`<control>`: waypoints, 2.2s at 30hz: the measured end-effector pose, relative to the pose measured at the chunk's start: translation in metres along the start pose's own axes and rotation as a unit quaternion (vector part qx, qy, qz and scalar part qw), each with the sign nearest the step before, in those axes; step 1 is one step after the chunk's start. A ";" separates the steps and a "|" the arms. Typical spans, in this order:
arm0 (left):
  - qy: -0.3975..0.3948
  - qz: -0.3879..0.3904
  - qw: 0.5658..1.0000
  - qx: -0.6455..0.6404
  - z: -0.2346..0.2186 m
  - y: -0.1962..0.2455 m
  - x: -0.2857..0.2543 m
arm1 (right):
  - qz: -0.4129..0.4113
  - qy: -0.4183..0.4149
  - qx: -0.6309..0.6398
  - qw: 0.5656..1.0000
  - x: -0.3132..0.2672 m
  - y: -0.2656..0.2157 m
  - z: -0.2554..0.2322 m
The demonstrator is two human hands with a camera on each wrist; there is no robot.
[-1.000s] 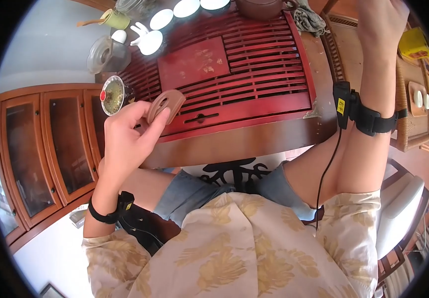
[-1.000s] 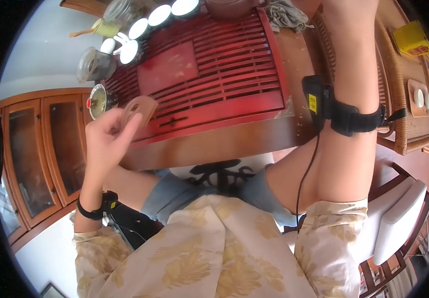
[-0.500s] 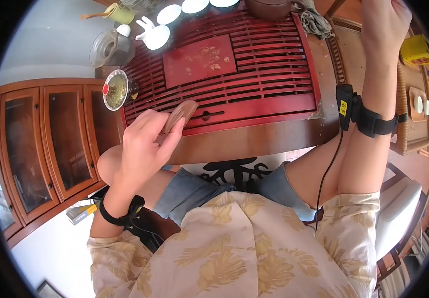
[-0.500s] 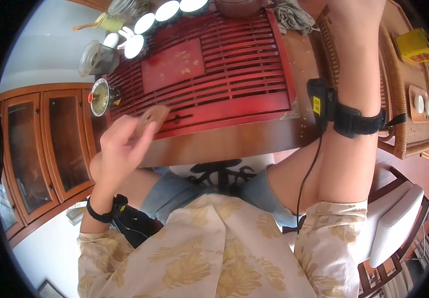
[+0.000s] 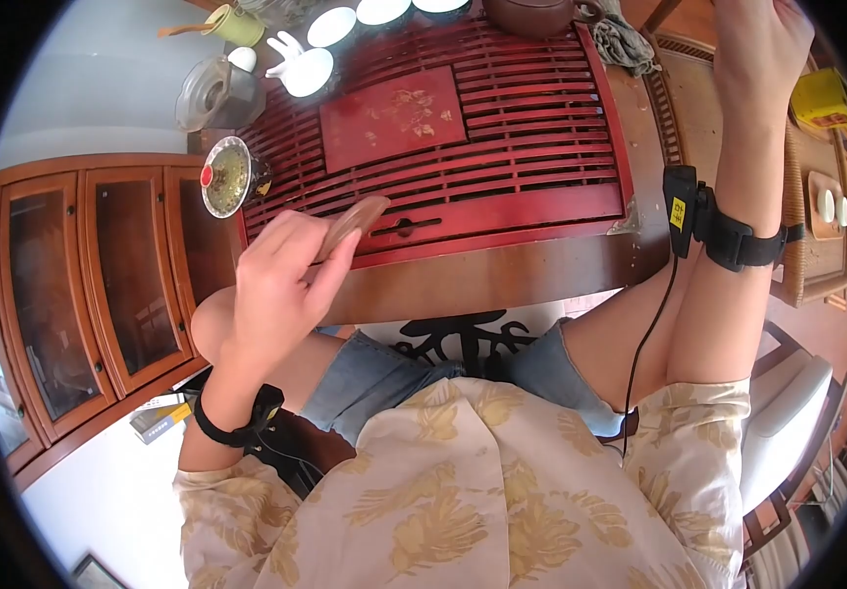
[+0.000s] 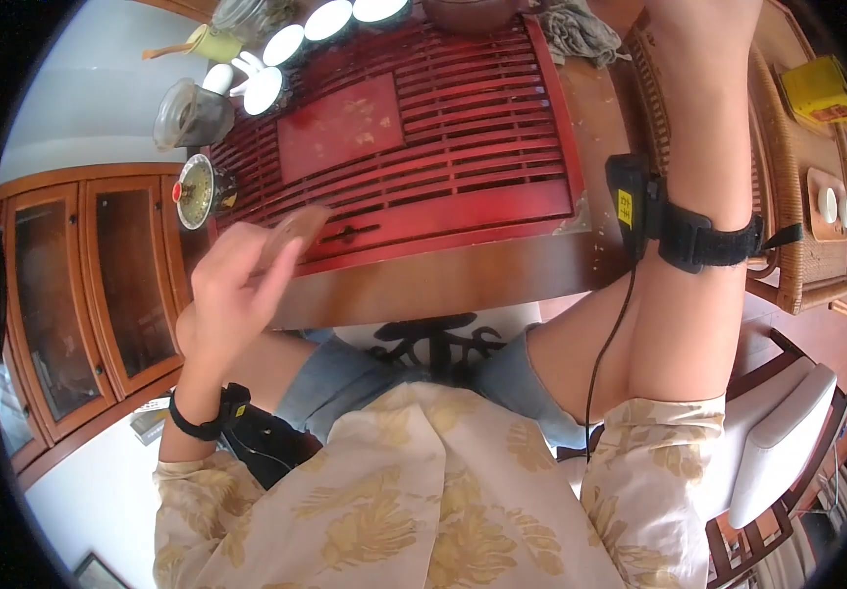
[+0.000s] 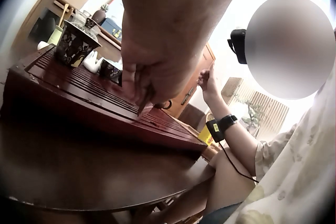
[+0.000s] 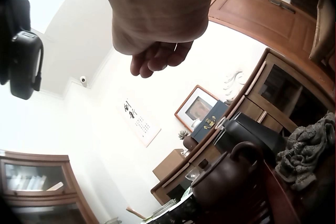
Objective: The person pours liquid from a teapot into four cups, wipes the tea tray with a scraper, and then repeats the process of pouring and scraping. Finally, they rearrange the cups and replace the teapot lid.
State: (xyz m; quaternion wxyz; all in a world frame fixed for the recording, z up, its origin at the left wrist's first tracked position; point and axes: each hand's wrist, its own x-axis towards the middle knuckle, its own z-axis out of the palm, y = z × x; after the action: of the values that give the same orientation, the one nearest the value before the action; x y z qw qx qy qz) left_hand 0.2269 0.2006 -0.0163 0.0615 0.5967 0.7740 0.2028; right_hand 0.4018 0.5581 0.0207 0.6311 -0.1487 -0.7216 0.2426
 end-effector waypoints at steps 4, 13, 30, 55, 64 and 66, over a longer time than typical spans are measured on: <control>0.050 0.056 0.997 0.009 -0.004 0.001 0.011 | 0.000 0.004 -0.005 1.000 0.001 0.011 -0.001; -0.017 0.032 0.999 -0.014 -0.008 0.001 0.011 | -0.003 -0.003 0.013 1.000 0.001 0.008 -0.001; -0.027 0.019 0.999 -0.017 -0.009 -0.005 0.013 | 0.002 -0.007 0.004 1.000 0.002 0.011 -0.002; 0.017 0.053 0.998 -0.017 0.000 -0.002 0.022 | -0.004 -0.005 0.011 1.000 0.002 0.012 -0.001; -0.019 0.103 0.991 -0.080 0.013 0.009 0.035 | 0.008 -0.004 0.035 0.999 0.001 0.012 0.000; -0.044 0.136 0.988 -0.063 0.014 0.014 0.044 | 0.004 -0.011 0.041 0.999 0.002 0.013 -0.002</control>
State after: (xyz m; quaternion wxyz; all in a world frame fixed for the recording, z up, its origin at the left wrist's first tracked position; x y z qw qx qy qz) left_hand 0.2324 0.2487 -0.0174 0.1047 0.6996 0.6678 0.2315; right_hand 0.4020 0.5700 0.0155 0.6275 -0.1225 -0.7176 0.2762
